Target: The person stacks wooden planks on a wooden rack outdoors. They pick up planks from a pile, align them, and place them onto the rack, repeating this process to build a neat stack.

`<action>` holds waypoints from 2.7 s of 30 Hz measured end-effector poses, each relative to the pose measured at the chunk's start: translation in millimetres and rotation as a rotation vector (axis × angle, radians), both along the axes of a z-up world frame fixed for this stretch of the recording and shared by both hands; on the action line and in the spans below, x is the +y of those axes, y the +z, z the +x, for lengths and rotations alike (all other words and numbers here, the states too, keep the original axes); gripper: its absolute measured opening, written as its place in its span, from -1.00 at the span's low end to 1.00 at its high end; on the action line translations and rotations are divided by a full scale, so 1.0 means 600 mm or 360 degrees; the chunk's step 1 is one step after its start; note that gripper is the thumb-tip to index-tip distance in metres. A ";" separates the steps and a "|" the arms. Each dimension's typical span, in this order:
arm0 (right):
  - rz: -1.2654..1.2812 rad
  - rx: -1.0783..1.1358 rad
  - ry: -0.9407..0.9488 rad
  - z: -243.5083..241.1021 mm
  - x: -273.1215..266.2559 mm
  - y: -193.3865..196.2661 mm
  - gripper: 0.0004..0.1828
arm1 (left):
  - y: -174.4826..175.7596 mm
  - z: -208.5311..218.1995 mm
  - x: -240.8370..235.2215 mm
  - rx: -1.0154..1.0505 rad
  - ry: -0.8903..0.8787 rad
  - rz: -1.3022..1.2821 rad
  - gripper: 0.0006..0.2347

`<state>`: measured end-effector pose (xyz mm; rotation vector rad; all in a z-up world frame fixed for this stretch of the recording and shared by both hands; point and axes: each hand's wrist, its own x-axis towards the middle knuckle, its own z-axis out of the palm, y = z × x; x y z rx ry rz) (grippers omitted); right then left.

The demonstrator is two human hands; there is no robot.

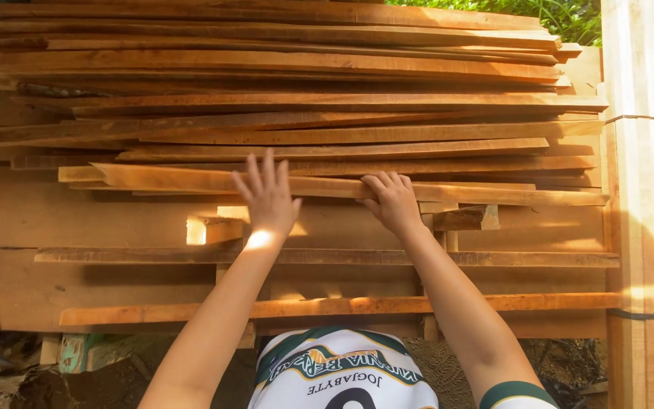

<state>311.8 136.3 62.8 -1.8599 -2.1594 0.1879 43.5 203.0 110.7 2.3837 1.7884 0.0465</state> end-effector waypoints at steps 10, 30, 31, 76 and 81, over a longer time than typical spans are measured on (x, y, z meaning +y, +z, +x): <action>-0.0004 -0.0095 0.0020 -0.068 -0.027 0.288 -0.36 | 0.125 -0.001 -0.009 -0.0006 -0.0810 0.0189 -0.49; -0.1142 0.0171 -0.0025 -0.115 -0.277 -0.085 -0.33 | -0.143 -0.061 -0.265 0.0113 -0.0287 -0.1363 -0.60; -0.1141 0.0173 -0.0024 -0.117 -0.272 -0.084 -0.33 | -0.126 -0.060 -0.262 0.0115 -0.0287 -0.1363 -0.60; -0.0408 0.0059 -0.0126 -0.125 -0.332 -0.121 -0.37 | -0.195 -0.089 -0.344 0.0140 -0.0301 -0.0787 -0.34; 0.0082 0.0133 -0.0062 -0.122 -0.377 -0.135 -0.60 | -0.212 -0.101 -0.351 0.0102 -0.0294 -0.0819 -0.39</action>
